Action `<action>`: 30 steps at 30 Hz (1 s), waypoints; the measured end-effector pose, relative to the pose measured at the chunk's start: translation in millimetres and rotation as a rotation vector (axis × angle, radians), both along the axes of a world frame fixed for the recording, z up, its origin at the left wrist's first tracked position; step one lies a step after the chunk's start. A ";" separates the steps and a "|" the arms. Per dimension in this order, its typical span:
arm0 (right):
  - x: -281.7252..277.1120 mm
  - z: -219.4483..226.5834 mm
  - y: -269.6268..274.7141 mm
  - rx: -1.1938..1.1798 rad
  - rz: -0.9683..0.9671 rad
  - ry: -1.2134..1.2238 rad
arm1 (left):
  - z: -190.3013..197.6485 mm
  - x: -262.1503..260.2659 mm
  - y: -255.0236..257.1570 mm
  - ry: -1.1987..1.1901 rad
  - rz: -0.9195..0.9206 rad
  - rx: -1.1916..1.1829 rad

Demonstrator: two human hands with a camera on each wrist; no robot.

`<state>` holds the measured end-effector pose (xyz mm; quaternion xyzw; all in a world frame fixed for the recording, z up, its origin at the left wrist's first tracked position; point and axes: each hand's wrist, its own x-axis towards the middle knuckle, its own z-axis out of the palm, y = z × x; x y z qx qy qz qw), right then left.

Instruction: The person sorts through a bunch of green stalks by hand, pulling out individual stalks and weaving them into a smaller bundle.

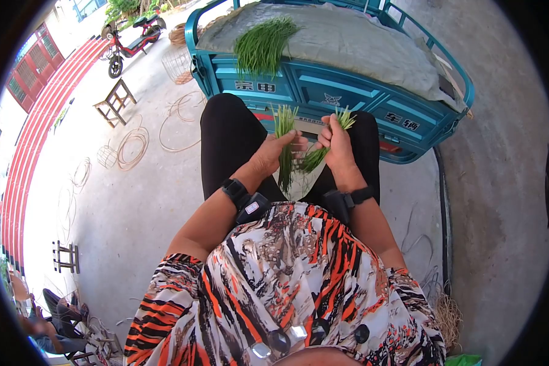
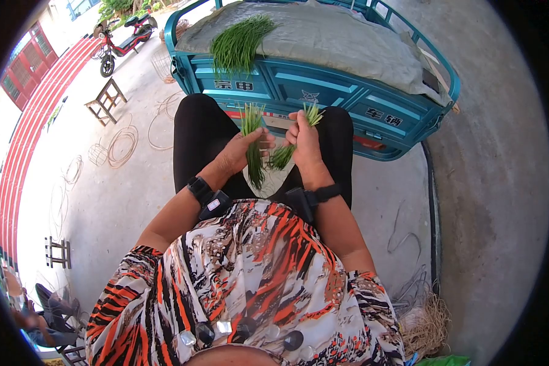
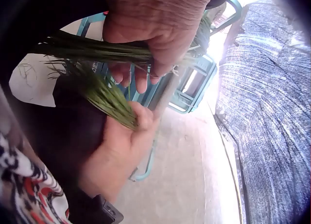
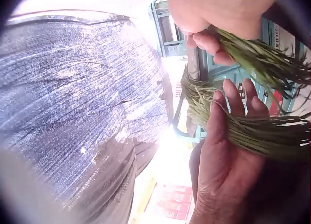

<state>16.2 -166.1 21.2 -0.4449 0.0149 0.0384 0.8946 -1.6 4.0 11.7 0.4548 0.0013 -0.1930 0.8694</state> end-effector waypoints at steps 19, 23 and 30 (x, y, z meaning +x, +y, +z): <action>-8.6 4.2 13.7 -0.302 0.108 0.011 | -4.9 2.1 5.8 -0.047 -0.061 0.188; -8.3 3.7 11.4 -0.264 0.129 0.032 | -6.5 3.0 7.4 -0.056 -0.057 0.175; -2.6 -1.3 12.4 -0.204 0.021 -0.016 | 0.3 0.6 6.1 -0.025 -0.043 0.145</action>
